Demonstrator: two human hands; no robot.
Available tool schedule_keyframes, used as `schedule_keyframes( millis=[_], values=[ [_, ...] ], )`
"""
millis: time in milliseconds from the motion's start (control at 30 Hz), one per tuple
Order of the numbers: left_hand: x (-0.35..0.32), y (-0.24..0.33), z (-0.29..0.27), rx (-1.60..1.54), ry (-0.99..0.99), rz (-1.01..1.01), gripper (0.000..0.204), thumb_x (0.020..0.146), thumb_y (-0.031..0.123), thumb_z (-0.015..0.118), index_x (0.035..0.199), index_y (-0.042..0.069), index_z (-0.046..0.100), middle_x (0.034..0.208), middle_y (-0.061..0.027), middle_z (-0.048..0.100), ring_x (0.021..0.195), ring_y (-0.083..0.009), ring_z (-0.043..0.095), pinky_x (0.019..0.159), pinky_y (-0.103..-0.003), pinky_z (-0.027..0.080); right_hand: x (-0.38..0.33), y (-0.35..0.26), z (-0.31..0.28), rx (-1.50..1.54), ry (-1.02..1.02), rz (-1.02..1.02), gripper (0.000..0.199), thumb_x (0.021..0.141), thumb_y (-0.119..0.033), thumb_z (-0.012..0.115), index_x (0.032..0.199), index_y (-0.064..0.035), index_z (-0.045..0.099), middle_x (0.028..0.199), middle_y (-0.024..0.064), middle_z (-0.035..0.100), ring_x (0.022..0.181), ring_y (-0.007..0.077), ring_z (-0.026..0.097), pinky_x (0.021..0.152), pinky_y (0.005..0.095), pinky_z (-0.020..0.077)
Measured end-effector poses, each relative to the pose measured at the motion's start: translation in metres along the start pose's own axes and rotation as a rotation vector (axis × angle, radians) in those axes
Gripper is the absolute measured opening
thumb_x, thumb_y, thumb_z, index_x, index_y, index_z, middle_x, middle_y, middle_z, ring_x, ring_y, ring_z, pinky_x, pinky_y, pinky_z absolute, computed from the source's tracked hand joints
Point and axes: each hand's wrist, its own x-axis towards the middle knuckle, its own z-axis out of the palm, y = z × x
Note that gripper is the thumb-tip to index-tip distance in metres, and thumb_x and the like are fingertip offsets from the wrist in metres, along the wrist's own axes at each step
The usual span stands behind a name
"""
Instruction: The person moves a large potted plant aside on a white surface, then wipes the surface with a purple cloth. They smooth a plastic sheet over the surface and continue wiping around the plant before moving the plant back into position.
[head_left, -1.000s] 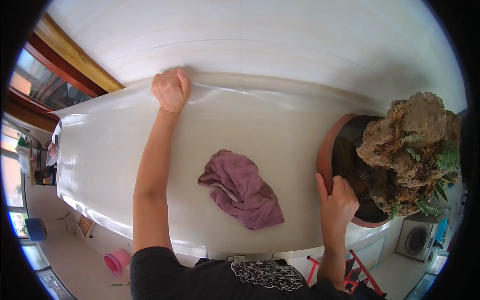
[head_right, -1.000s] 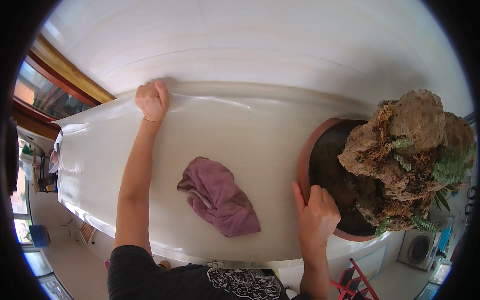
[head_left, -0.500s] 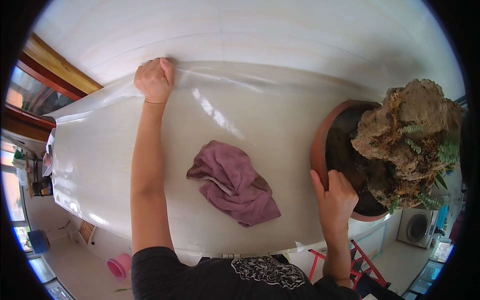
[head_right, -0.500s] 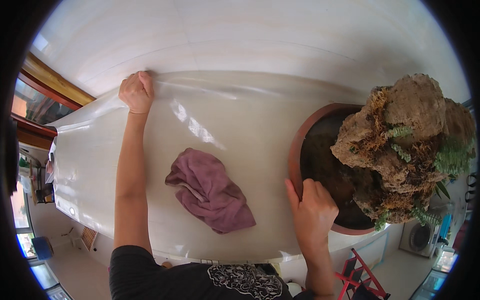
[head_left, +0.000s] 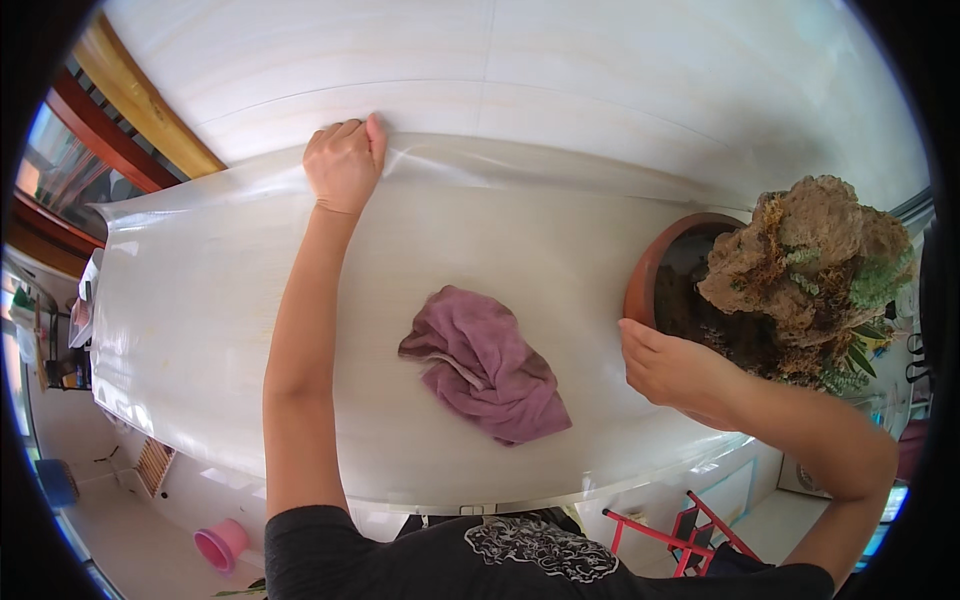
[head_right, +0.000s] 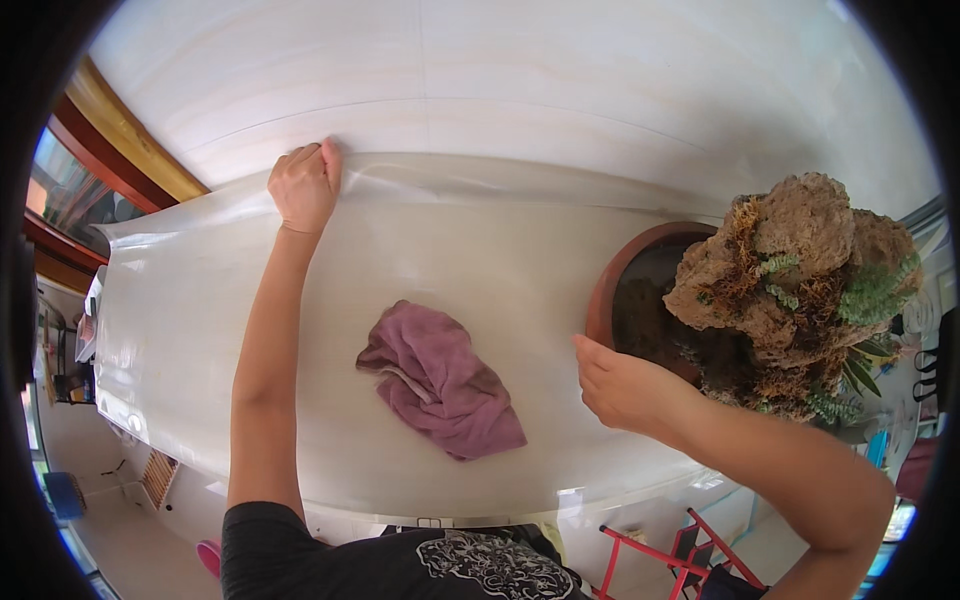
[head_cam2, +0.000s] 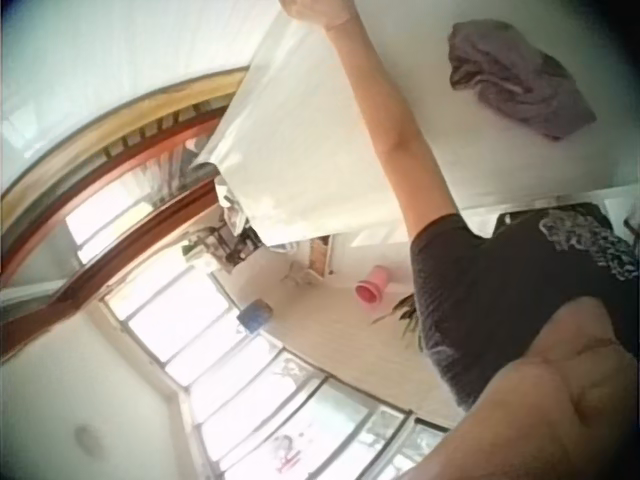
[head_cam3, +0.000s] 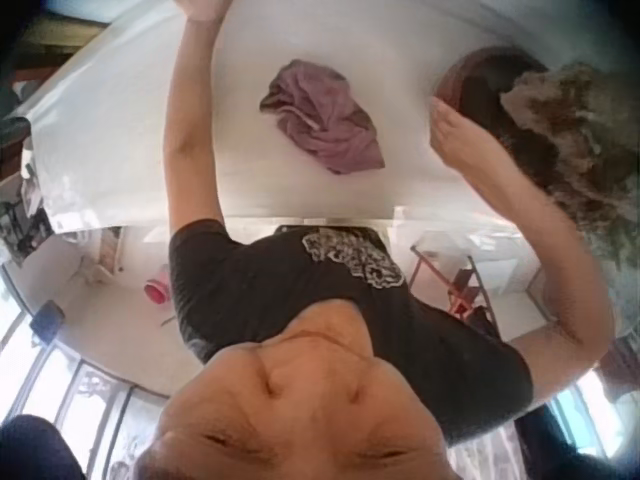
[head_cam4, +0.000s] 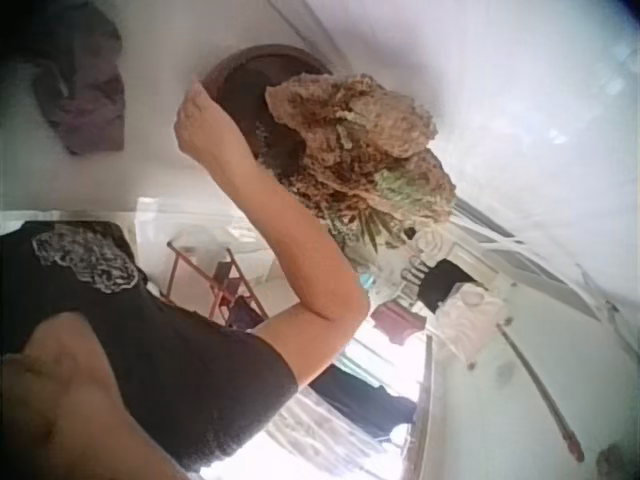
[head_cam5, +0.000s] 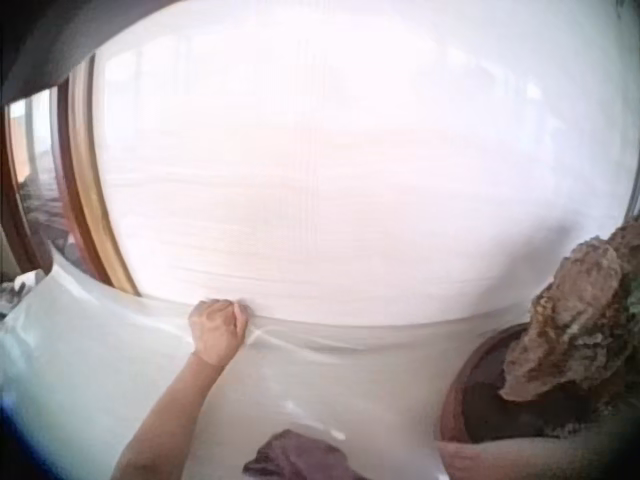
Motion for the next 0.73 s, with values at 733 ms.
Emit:
schedule_keyframes(
  millis=[733],
  values=[
    [0.0,0.017,0.023,-0.036,0.128,0.093,0.034,0.082,0.014,0.06,0.051,0.014,0.048,0.053,0.0006,0.046,0.05,-0.0176,0.046,0.049,-0.031,0.036,0.022,0.009,0.049,0.068,0.157,-0.259,0.004,0.064,-0.015,0.066,0.062,-0.0143,0.068,0.063,-0.0015,0.064,0.065,0.0185,0.057,0.065,0.028,0.0399]
  ],
)
